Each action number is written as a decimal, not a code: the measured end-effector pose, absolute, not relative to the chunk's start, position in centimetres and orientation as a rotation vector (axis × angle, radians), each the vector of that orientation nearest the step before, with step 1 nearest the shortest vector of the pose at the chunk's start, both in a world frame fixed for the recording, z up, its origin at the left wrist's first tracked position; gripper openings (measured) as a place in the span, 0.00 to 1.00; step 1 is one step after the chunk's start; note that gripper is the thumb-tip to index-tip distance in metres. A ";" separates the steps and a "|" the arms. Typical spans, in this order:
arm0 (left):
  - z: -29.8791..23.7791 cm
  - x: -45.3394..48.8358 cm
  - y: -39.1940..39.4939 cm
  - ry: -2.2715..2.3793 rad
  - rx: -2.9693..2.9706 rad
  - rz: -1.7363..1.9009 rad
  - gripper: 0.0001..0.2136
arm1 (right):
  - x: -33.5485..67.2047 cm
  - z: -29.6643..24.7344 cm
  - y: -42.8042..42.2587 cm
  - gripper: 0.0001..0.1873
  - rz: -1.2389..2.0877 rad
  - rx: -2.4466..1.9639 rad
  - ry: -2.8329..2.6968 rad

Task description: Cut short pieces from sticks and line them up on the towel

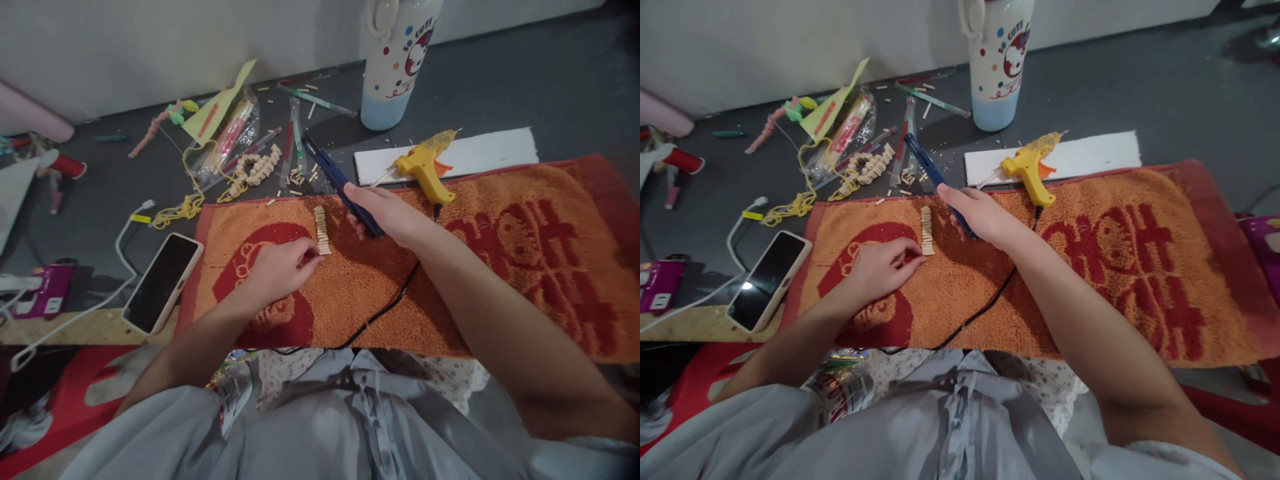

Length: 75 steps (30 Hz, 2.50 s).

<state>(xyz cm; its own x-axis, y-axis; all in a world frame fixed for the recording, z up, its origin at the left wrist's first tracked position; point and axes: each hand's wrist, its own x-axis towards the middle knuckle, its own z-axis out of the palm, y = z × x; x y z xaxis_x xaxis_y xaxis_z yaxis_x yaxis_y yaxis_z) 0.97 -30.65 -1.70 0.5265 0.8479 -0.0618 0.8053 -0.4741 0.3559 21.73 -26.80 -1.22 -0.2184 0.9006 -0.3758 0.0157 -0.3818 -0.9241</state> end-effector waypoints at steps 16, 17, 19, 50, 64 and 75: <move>-1.7 0.9 -30.7 1.343 2.464 0.179 0.11 | 21.7 -1.3 -26.8 0.21 1.690 -1.340 -1.125; -1.7 0.9 -30.7 1.339 2.473 0.182 0.11 | 21.7 -1.3 -26.8 0.21 1.690 -1.339 -1.128; -1.8 1.0 -30.7 1.329 2.496 0.187 0.12 | 21.7 -1.2 -26.8 0.20 1.683 -1.338 -1.131; -2.9 0.7 -31.0 1.129 2.971 0.443 0.12 | 21.6 -1.2 -26.8 0.19 1.676 -1.368 -1.139; -2.3 0.3 -25.9 1.274 1.282 1.025 0.10 | 21.3 -1.0 -28.0 0.22 1.209 -1.498 -1.734; -2.8 1.2 -22.7 1.153 1.324 1.251 0.14 | 21.0 -0.9 -28.5 0.23 0.664 -1.476 -2.163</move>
